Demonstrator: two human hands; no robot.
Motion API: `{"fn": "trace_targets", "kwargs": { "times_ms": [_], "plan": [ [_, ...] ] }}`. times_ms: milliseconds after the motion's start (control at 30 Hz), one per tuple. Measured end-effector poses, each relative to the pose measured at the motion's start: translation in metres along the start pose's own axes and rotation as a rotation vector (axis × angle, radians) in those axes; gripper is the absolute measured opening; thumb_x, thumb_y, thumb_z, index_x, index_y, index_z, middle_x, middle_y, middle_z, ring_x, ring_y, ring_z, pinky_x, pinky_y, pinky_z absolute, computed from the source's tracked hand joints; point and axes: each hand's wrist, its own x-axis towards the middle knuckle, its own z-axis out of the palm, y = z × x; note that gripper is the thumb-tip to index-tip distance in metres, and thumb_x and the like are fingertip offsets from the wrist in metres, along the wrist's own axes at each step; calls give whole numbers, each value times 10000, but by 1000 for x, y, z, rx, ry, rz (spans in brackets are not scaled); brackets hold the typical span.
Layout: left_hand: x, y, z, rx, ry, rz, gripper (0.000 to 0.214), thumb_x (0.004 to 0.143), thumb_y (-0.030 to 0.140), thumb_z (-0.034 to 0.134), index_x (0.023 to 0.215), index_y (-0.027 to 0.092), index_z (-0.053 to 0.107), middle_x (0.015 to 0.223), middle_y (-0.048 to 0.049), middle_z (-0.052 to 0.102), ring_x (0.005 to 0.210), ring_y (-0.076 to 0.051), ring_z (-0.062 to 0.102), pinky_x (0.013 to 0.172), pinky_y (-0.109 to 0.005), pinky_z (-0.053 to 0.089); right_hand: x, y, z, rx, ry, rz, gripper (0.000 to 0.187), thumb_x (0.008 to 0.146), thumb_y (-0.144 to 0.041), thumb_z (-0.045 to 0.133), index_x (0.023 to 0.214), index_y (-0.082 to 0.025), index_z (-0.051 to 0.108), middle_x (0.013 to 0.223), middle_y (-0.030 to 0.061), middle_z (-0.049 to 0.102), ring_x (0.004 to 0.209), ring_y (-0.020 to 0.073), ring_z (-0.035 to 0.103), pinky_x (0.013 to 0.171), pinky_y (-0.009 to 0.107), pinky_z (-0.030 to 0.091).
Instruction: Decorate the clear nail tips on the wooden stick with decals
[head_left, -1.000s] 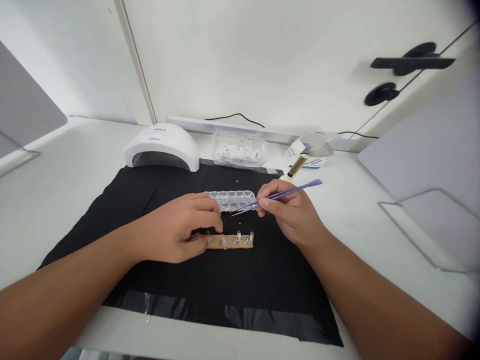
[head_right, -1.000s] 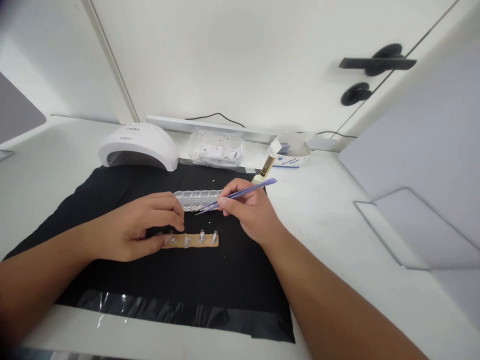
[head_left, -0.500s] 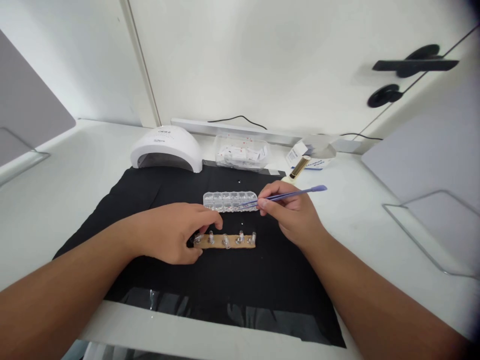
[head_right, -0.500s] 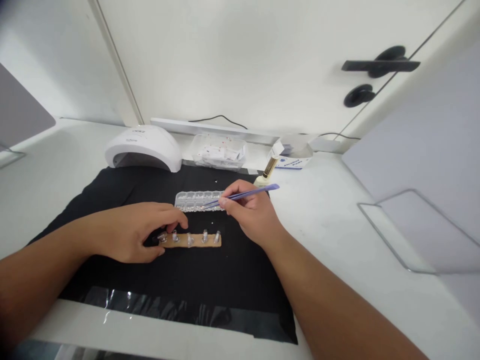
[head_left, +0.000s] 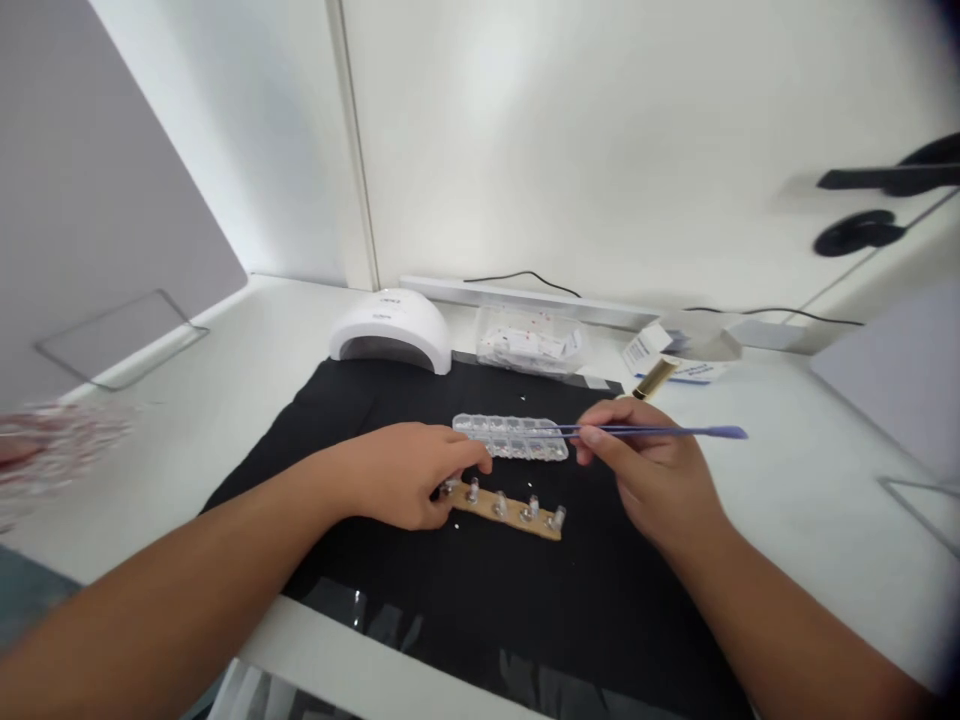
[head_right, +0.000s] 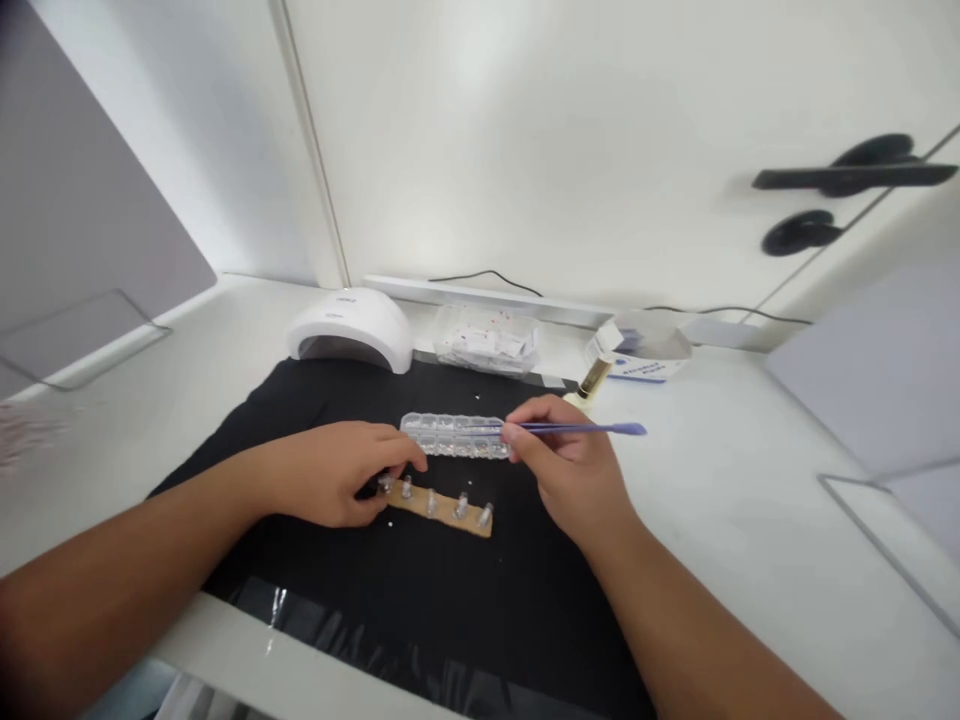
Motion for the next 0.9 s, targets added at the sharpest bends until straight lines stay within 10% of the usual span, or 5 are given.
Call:
{"fn": "trace_targets", "kwargs": {
  "times_ms": [333, 633, 900],
  "plan": [
    [-3, -1, -4, 73, 305, 144, 420, 802, 185, 579, 1220, 141, 569, 1108, -98, 616, 981, -231, 592, 878, -357, 495, -1, 8, -1, -20, 80, -58, 115, 752, -309, 751, 814, -246, 677, 636, -29, 658, 587, 143, 601, 608, 272, 478],
    [-46, 41, -32, 312, 548, -29, 186, 871, 155, 508, 1013, 179, 625, 1001, -69, 656, 926, -224, 594, 839, -377, 473, 3, 10, -2, -200, 75, -59, 154, 753, -376, 716, 805, -238, 670, 610, -15, 643, 583, 178, 621, 595, 311, 501],
    [-185, -64, -10, 191, 770, -949, 457, 891, 521, 436, 1152, 179, 589, 1186, -128, 643, 1078, -298, 606, 898, -425, 511, 2, 10, -2, -216, 52, -68, 171, 755, -397, 717, 798, -238, 671, 629, -9, 652, 589, 191, 624, 594, 331, 496]
  ]
}}
